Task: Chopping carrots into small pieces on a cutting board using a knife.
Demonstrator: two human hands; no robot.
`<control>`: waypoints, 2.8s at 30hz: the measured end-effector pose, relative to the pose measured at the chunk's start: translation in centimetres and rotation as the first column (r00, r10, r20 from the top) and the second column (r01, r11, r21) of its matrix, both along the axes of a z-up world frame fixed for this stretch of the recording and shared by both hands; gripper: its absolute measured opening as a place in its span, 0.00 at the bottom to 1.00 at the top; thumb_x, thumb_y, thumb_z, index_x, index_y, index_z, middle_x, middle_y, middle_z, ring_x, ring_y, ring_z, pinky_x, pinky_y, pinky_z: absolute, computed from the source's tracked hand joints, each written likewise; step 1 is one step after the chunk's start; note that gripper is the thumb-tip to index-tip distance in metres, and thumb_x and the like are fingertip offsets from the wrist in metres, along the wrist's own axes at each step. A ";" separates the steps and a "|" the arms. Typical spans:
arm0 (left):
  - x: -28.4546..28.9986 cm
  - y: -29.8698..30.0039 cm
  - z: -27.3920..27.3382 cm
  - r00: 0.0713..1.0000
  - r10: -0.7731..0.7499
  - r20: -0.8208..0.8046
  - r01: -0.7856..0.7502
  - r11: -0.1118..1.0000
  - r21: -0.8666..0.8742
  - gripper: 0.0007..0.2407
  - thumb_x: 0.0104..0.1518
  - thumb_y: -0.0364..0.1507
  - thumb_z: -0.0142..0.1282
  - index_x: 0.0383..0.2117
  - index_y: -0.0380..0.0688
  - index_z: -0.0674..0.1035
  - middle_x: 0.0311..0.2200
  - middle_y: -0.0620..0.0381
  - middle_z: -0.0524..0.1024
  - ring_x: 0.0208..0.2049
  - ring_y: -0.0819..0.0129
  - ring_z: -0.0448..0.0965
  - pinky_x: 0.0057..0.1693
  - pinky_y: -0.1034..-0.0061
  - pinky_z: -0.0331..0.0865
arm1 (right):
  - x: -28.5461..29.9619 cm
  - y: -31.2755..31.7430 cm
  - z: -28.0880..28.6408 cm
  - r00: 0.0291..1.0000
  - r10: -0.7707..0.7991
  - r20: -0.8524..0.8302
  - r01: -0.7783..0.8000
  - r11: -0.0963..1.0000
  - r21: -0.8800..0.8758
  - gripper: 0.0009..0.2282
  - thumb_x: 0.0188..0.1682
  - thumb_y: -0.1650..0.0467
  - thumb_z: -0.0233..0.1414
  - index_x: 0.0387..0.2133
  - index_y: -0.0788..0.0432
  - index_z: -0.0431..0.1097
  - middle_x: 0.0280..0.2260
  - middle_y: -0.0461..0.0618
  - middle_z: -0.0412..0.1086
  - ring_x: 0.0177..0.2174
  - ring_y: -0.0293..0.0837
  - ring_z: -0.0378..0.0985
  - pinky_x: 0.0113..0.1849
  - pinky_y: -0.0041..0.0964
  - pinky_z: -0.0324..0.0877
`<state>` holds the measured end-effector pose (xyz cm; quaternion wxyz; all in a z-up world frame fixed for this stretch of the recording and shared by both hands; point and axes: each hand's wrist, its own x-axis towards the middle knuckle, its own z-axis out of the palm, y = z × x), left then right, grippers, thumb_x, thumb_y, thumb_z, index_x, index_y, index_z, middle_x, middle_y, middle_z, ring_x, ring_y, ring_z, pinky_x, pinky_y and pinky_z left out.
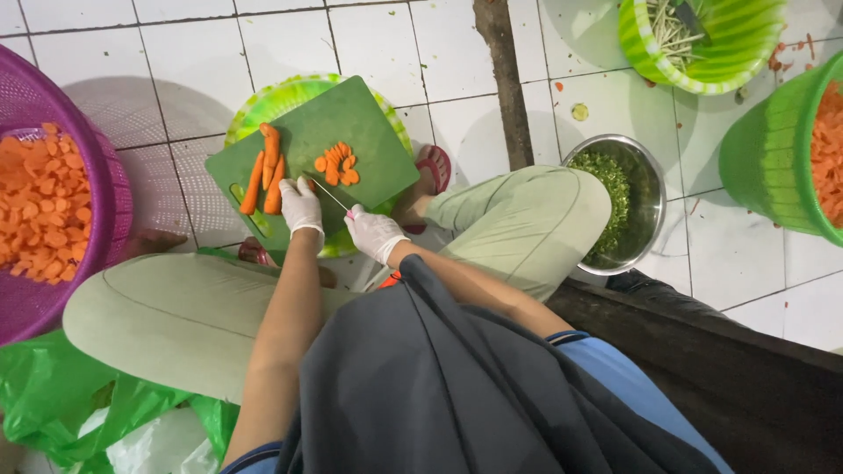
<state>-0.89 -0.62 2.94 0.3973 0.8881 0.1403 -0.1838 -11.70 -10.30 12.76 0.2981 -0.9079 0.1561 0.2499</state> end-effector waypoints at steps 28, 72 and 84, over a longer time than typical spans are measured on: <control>2.2 0.2 0.4 0.951 -0.206 -0.232 0.240 0.962 0.131 0.14 0.62 0.41 0.31 0.51 0.61 0.62 0.38 0.37 0.74 0.47 0.44 0.72 0.53 0.55 0.65 | 3.4 1.3 -4.4 0.960 -0.034 -0.277 0.056 0.996 0.071 0.21 0.52 0.62 0.29 0.54 0.64 0.44 0.37 0.73 0.68 0.44 0.65 0.71 0.45 0.57 0.65; -3.5 8.9 31.5 0.601 0.149 0.785 0.124 0.953 -0.276 0.03 0.52 0.20 0.50 0.31 0.37 0.76 0.33 0.45 0.67 0.41 0.51 0.70 0.52 0.70 0.63 | 2.4 -8.0 -6.9 0.673 -0.720 0.169 0.531 0.630 0.567 0.17 0.53 0.61 0.38 0.22 0.61 0.61 0.10 0.56 0.64 0.08 0.48 0.68 0.10 0.39 0.67; -15.0 38.9 27.2 0.980 -0.108 0.167 -0.038 0.722 0.691 0.17 0.58 0.36 0.52 0.41 0.31 0.82 0.32 0.33 0.78 0.36 0.40 0.76 0.41 0.58 0.68 | 2.6 -5.6 -0.9 0.725 -0.678 0.123 0.554 0.679 0.482 0.12 0.52 0.61 0.35 0.26 0.55 0.56 0.11 0.47 0.58 0.07 0.38 0.59 0.08 0.32 0.56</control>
